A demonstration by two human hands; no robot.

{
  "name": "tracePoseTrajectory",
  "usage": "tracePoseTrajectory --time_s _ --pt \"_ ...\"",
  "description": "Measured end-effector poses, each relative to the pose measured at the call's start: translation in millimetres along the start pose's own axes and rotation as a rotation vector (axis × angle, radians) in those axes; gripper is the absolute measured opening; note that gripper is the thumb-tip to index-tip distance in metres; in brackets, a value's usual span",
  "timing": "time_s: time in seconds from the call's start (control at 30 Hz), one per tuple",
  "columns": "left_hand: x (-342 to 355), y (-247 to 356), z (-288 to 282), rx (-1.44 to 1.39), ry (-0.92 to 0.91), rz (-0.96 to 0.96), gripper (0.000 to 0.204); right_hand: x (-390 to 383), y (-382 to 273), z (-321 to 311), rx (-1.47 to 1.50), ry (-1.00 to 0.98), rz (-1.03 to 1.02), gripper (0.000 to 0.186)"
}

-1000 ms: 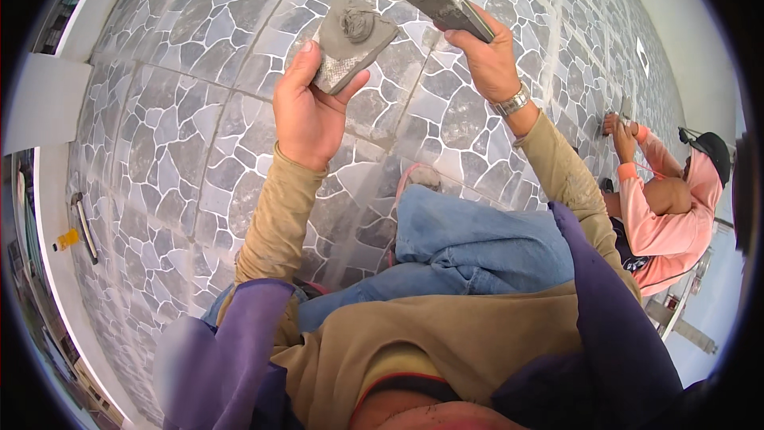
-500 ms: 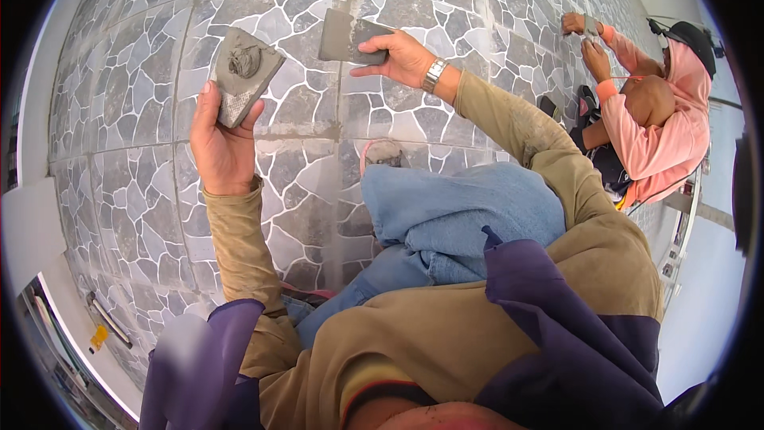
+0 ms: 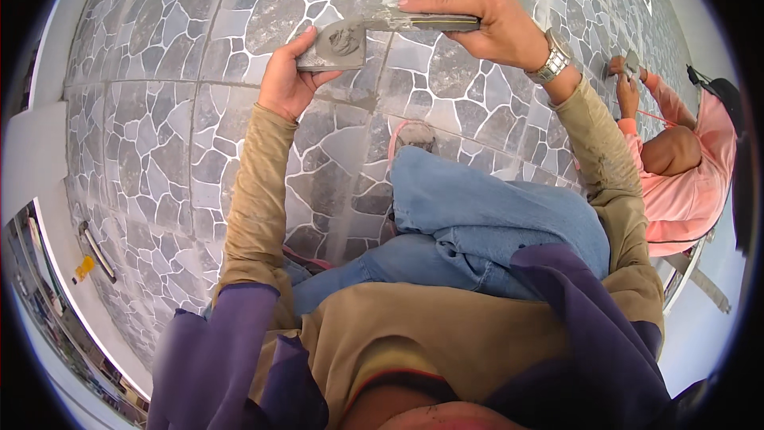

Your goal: The person applies mortar to tile fragments using a trowel and places them into gaps on a tiled floor.

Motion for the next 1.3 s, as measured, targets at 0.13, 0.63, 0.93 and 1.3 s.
tracePoseTrajectory --time_s 0.13,0.63,0.93,1.3 --pt "0 0 2 -0.004 -0.017 -0.047 0.029 5 -3 24 -0.059 -0.028 -0.091 0.065" --pt "27 30 -45 -0.017 0.010 0.171 0.033 -51 176 -15 0.561 -0.094 1.032 0.051" --pt "28 4 -23 -0.317 -0.023 0.150 0.035 -5 319 47 -0.356 0.121 0.749 0.029" --pt "17 12 -57 -0.338 0.030 0.222 0.033 -25 298 37 -0.357 0.027 0.793 0.034"
Point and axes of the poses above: each hand's wrist, its own x-axis towards the middle knuckle, its own z-axis out of the palm, y = z × x, the point moved 2 cm from there along x, towards the middle knuckle, and after that the axes turned 6 degrees about x, right-handed, at the moved point
